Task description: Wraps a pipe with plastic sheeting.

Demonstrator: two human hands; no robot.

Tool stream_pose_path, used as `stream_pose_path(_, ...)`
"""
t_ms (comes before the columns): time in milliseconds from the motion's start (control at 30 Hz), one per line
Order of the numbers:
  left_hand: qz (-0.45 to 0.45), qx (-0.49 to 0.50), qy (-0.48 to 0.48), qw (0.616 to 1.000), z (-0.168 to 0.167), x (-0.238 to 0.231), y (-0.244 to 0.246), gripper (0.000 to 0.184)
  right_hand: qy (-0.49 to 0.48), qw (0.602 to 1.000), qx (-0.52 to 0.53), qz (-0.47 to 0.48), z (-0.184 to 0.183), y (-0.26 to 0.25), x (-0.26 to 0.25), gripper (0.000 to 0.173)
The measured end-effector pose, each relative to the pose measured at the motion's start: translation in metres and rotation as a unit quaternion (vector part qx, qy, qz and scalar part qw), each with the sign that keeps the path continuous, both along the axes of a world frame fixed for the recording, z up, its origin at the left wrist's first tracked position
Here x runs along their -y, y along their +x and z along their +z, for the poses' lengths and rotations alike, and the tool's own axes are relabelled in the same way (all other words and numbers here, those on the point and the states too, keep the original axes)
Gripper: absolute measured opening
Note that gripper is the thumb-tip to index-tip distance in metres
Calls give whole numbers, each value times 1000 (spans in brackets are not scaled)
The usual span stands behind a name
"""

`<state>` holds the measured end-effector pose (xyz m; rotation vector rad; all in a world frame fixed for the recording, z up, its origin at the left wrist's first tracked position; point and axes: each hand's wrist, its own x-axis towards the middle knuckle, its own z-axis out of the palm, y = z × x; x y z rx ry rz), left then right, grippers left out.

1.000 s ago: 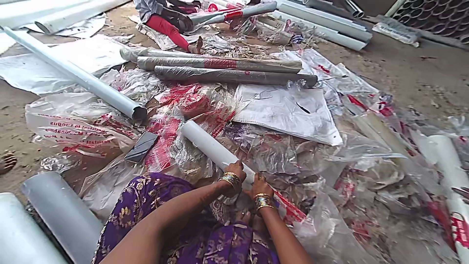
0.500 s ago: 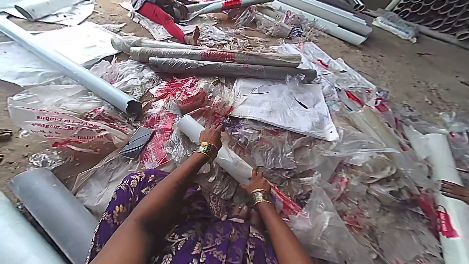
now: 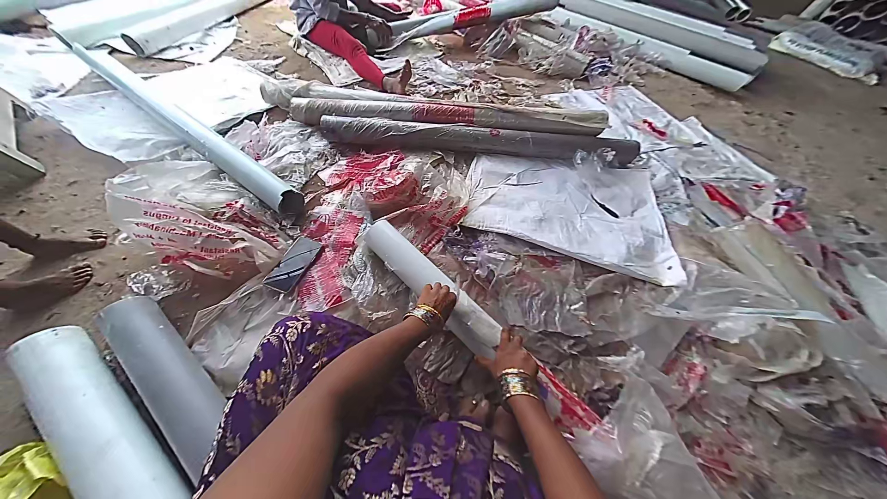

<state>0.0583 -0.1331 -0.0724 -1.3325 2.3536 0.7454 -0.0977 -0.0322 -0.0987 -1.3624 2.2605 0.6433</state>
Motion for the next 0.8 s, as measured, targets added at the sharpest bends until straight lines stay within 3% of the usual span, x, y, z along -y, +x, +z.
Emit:
stream_pose_path(167, 20, -15, 121, 992, 6, -27, -20, 33, 13, 1000, 2, 3, 4, 2, 0, 112)
stream_pose_path(267, 5, -40, 160, 986, 17, -42, -36, 32, 6, 1000, 4, 4, 3, 2, -1, 104)
stream_pose_path(367, -29, -64, 165, 984, 37, -27, -32, 30, 4, 1000, 2, 8, 2, 1, 0, 111)
stream_pose_path(433, -23, -176, 157, 972, 52, 2, -11, 27, 0, 1000, 0, 10, 1, 0, 0, 111)
stream_pose_path(500, 139, -368, 160, 906, 47, 39, 22, 25, -2, 1000, 1, 6, 0, 1, -1, 112)
stream_pose_path(533, 247, -393, 143, 874, 43, 59, 40, 26, -2, 1000, 2, 4, 1, 2, -1, 111)
stream_pose_path(600, 377, -348, 115, 850, 22, 87, 84, 33, 1, 1000, 0, 2, 2, 1, 0, 111)
stream_pose_path(700, 491, -307, 208, 788, -13, 85, 125, 44, 0, 1000, -5, 3, 0, -1, 1, 112)
stream_pose_path(733, 515, -284, 205, 782, -18, 82, 128, 47, -1, 1000, -3, 1, -1, 0, 1, 112)
stream_pose_path(800, 534, -161, 92, 825, -19, 79, 123, 56, -2, 1000, 4, -3, 0, 0, 1, 112)
